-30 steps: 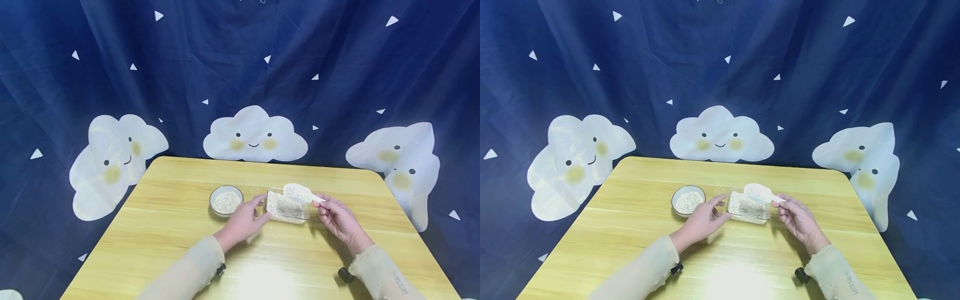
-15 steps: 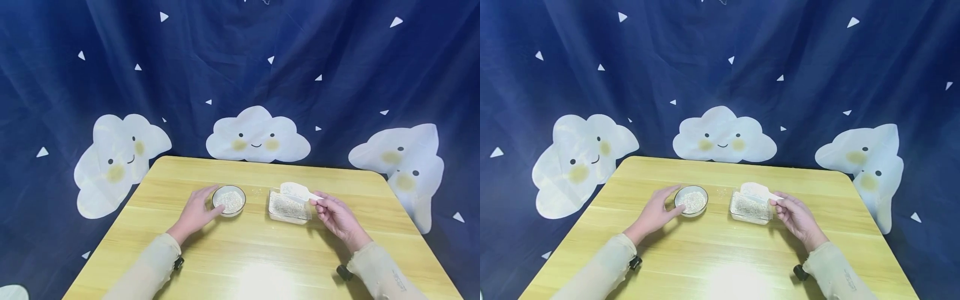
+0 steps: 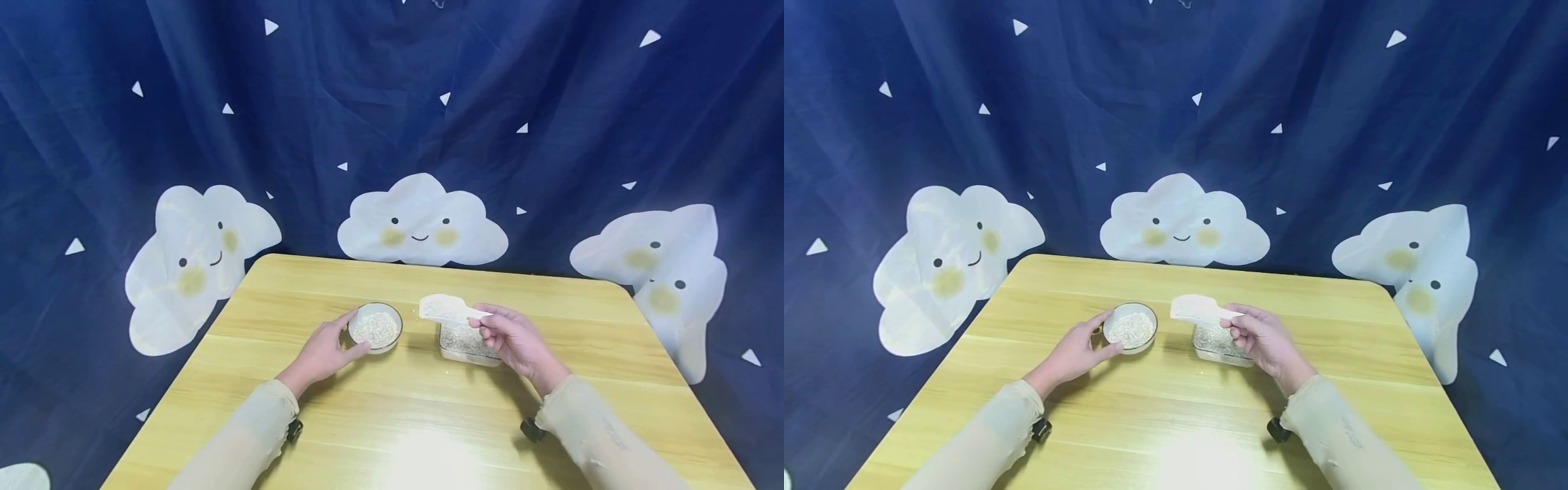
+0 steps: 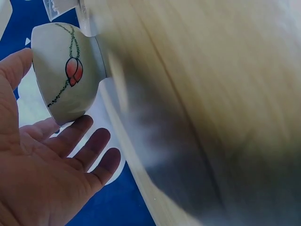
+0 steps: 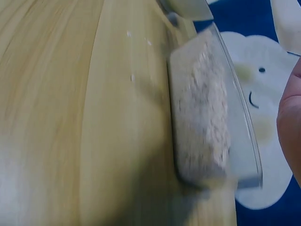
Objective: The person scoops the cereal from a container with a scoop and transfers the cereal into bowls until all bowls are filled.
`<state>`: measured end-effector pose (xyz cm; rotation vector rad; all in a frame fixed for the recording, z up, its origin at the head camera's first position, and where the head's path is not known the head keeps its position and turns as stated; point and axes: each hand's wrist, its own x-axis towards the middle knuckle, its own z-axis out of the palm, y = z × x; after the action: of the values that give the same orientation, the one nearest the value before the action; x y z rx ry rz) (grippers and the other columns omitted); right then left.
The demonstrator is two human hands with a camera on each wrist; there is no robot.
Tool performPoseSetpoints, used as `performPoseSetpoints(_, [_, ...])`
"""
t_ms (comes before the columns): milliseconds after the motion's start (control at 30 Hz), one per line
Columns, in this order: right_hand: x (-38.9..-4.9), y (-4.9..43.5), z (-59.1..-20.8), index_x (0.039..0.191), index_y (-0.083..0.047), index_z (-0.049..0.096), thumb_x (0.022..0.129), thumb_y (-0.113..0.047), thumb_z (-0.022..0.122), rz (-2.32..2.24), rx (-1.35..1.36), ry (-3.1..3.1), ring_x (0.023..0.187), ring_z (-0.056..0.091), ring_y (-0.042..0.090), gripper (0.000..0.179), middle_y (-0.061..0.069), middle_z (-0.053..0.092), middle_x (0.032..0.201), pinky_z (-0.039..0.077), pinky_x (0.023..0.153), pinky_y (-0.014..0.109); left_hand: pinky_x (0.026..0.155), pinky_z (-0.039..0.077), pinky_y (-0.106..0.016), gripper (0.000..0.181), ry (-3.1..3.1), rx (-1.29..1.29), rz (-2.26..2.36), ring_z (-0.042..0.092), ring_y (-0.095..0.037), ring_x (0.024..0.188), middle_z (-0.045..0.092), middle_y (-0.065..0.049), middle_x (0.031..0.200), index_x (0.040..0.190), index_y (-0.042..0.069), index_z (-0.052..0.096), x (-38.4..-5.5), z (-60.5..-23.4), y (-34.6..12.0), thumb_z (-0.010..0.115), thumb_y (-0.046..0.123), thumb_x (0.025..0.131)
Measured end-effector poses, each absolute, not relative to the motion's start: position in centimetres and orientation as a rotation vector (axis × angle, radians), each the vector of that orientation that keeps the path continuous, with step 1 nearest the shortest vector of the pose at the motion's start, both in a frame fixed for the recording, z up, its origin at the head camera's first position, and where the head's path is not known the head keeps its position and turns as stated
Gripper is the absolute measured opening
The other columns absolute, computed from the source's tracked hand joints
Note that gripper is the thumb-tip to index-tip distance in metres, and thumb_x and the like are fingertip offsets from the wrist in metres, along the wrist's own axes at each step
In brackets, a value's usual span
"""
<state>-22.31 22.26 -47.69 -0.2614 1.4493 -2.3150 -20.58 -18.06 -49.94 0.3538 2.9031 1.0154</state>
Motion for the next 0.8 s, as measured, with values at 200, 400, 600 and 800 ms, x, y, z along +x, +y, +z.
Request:
performPoseSetpoints(200, [-22.9,19.3,-47.6,0.131,-0.006,0.058,0.105,0.004,0.047,-2.235,-0.224,1.528,0.069,0.062,0.001,0.03,-0.001,0.082,0.093,0.053,0.059,0.011,0.124,0.041,-0.064,0.092,2.892,0.365,1.025,0.05,-0.048,0.148,0.05,-0.023,0.163,0.167,0.011,0.037,-20.7,-50.1,-18.2,0.075,0.056,0.095])
performPoseSetpoints(400, [-23.2,16.7,-47.5,0.141,0.01,0.049,0.103,0.003,0.053,-2.153,-0.185,1.618,0.067,0.064,0.003,0.04,0.0,0.081,0.09,0.057,0.06,0.014,0.125,0.042,-0.059,0.095,2.859,0.365,1.074,0.056,-0.041,0.144,0.05,-0.023,0.163,0.167,0.01,0.037,-20.7,-50.1,-18.2,0.077,0.055,0.094])
performPoseSetpoints(600, [-23.4,14.2,-47.1,0.142,0.013,0.054,0.099,0.001,0.059,-2.046,-0.124,1.815,0.067,0.064,0.007,0.045,0.003,0.08,0.089,0.057,0.06,0.019,0.126,0.041,-0.058,0.096,2.836,0.35,1.094,0.051,-0.042,0.15,0.051,-0.022,0.163,0.167,0.011,0.036,-20.8,-50.2,-18.2,0.077,0.057,0.093])
performPoseSetpoints(800, [-23.4,12.3,-46.6,0.138,0.011,0.061,0.097,0.002,0.06,-1.981,-0.124,1.953,0.067,0.065,0.012,0.041,0.014,0.08,0.094,0.06,0.06,0.023,0.125,0.042,-0.057,0.096,2.825,0.34,1.106,0.052,-0.041,0.149,0.052,-0.021,0.162,0.167,0.012,0.037,-20.8,-50.1,-18.2,0.078,0.057,0.093])
